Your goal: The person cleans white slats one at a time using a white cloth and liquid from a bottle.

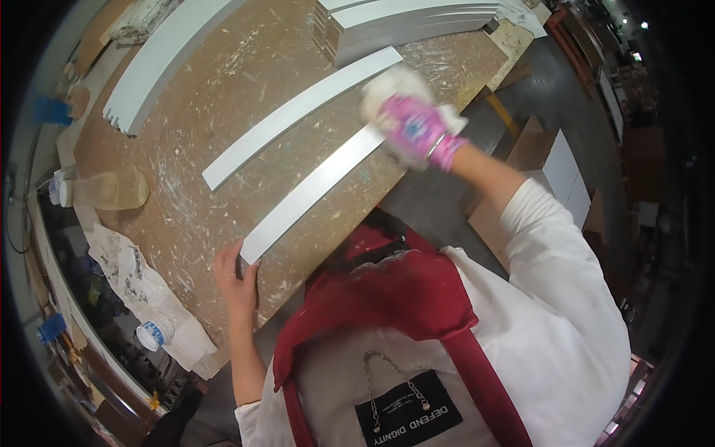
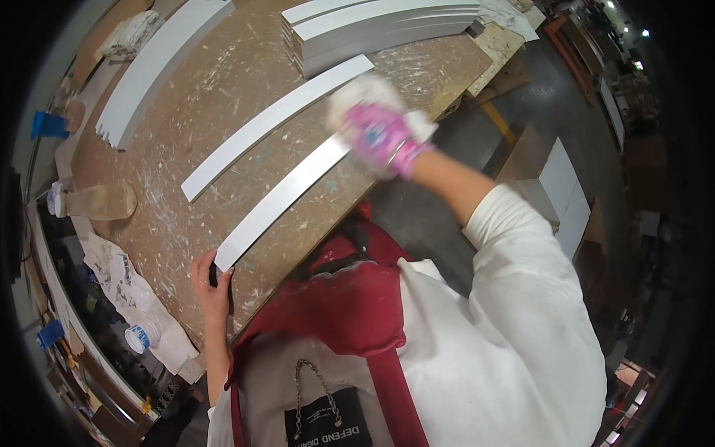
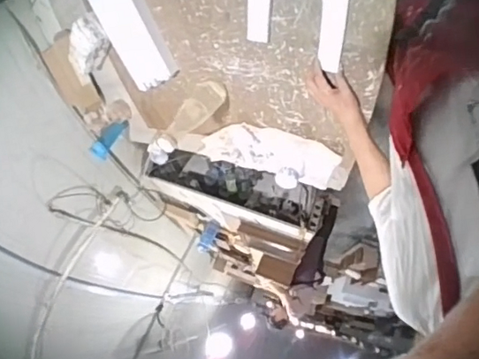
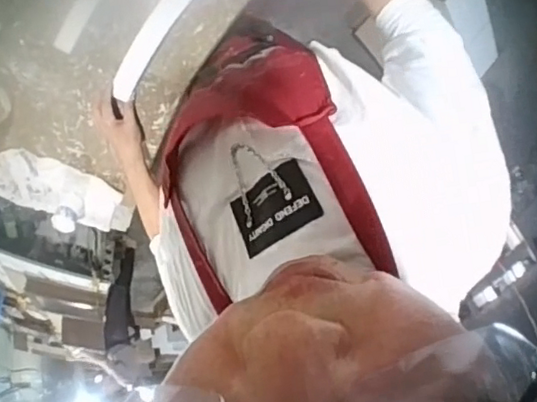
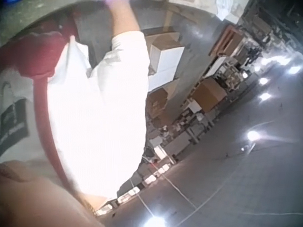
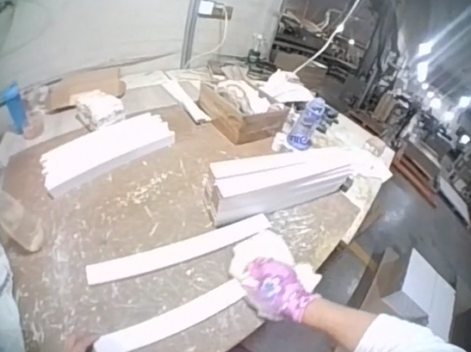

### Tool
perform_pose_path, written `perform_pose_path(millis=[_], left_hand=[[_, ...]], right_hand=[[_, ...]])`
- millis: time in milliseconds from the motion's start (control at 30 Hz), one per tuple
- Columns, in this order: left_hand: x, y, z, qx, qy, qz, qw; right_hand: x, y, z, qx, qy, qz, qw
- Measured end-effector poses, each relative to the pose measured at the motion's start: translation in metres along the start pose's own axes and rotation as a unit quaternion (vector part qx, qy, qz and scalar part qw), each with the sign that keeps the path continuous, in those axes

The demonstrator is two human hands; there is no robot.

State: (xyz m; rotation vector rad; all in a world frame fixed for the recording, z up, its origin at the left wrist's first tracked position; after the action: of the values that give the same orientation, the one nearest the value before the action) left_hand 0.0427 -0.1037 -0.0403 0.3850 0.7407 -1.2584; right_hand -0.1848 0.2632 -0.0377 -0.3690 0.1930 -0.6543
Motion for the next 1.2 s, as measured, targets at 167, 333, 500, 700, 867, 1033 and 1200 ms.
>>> perform_pose_path(millis=[167, 333, 500, 700, 867, 1033, 1200], left_hand=[[-0.001, -0.001, -0.002, 0.013, 0.002, -0.009, 1.000], [-0.005, -0.002, 0.000, 0.004, -0.004, -0.004, 1.000], [-0.005, -0.005, 0.001, 0.028, -0.010, 0.000, 1.000], [-0.037, -0.015, 0.007, 0.067, -0.094, -0.037, 0.993], [-0.110, -0.057, -0.056, 0.077, -0.174, -0.152, 0.970], [-0.084, -0.055, -0.059, 0.094, -0.149, -0.164, 0.971], [-0.038, -0.028, 0.023, 0.028, -0.147, -0.001, 0.989]], right_hand=[[-0.127, 0.034, 0.047, 0.107, -0.088, -0.371, 0.918], [-0.070, 0.002, 0.072, 0.069, -0.057, -0.158, 0.983], [-0.010, 0.028, -0.010, 0.037, -0.085, -0.214, 0.972], [-0.129, 0.048, 0.050, 0.065, -0.044, -0.433, 0.898], [-0.103, 0.059, 0.009, -0.018, 0.027, -0.330, 0.943], [-0.099, 0.054, 0.020, -0.004, -0.048, -0.343, 0.938], [-0.087, 0.056, 0.015, -0.036, -0.005, -0.369, 0.929]])
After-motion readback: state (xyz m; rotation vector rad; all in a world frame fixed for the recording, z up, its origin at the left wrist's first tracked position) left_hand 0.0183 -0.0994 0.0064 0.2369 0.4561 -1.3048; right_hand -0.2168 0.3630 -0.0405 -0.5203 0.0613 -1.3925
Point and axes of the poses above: each hand's wrist, its own y-axis away from the middle knuckle, its own z-axis out of the back of the hand, x = y × z, the point moved 4 cm from there along -y, towards the middle knuckle, and after that the axes turned 9 degrees about -x, right-handed, at the moved point
